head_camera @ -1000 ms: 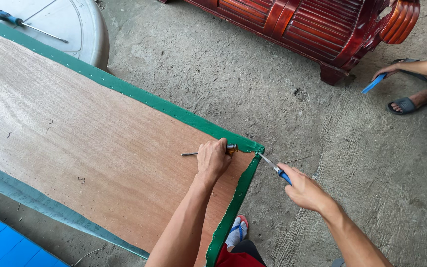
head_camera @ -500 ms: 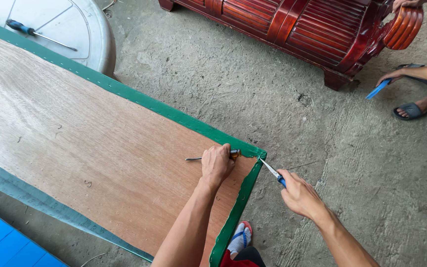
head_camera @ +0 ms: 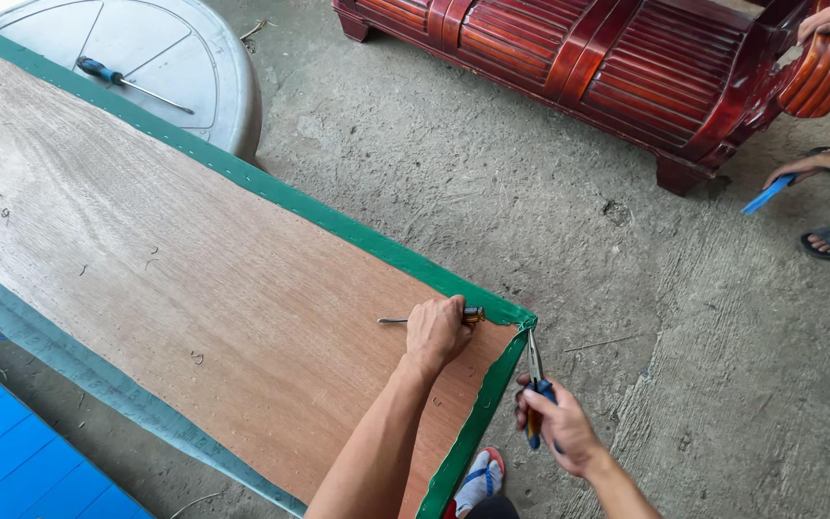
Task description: The person uses a screwdriver and pliers to remove staples from the green edge of a wooden board. They pry up each staple with the screwdriver and then pull it out with the pliers, working along the edge of the board.
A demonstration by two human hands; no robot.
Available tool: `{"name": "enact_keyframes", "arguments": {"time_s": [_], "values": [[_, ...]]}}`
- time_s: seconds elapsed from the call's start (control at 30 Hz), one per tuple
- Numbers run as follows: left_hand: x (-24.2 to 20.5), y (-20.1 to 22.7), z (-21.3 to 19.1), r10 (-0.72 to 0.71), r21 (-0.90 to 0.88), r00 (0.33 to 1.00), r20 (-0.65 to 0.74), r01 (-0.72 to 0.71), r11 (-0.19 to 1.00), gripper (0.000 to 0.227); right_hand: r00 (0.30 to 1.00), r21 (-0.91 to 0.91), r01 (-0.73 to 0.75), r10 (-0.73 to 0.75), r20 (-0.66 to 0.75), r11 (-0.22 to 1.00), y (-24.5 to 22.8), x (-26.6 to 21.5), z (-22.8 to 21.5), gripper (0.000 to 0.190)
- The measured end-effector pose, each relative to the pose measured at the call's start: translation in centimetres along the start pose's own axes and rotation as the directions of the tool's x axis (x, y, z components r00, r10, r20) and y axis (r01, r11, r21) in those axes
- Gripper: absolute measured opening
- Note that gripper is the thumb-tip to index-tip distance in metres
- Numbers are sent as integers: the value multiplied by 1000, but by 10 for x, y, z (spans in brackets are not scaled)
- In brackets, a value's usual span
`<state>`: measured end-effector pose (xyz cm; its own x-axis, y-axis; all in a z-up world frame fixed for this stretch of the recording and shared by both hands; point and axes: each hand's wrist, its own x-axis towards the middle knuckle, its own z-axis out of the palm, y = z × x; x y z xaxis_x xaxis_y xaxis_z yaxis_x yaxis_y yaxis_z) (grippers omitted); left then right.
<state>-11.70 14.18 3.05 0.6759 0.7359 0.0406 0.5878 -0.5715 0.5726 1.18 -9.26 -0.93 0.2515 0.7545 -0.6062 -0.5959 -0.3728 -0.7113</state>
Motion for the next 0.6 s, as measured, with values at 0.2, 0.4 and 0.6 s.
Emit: {"name": "enact_keyframes", "arguments": {"time_s": [0.2,0.4,0.6], "values": [[-1,1,-4,-17,-19,1000,13,18,1000,14,935,544,-245,47,352,803,-21,-20,3,32],[-4,-1,1,16,17,1000,10,-16,1000,13,986,-323,-23,-33,-166,946,-12,-11,11,37],[-5,-5,5,31,-7,999,-9,-31,1000,15,947,-700,20,-239,-216,714,-9,-1,-1,34]]}}
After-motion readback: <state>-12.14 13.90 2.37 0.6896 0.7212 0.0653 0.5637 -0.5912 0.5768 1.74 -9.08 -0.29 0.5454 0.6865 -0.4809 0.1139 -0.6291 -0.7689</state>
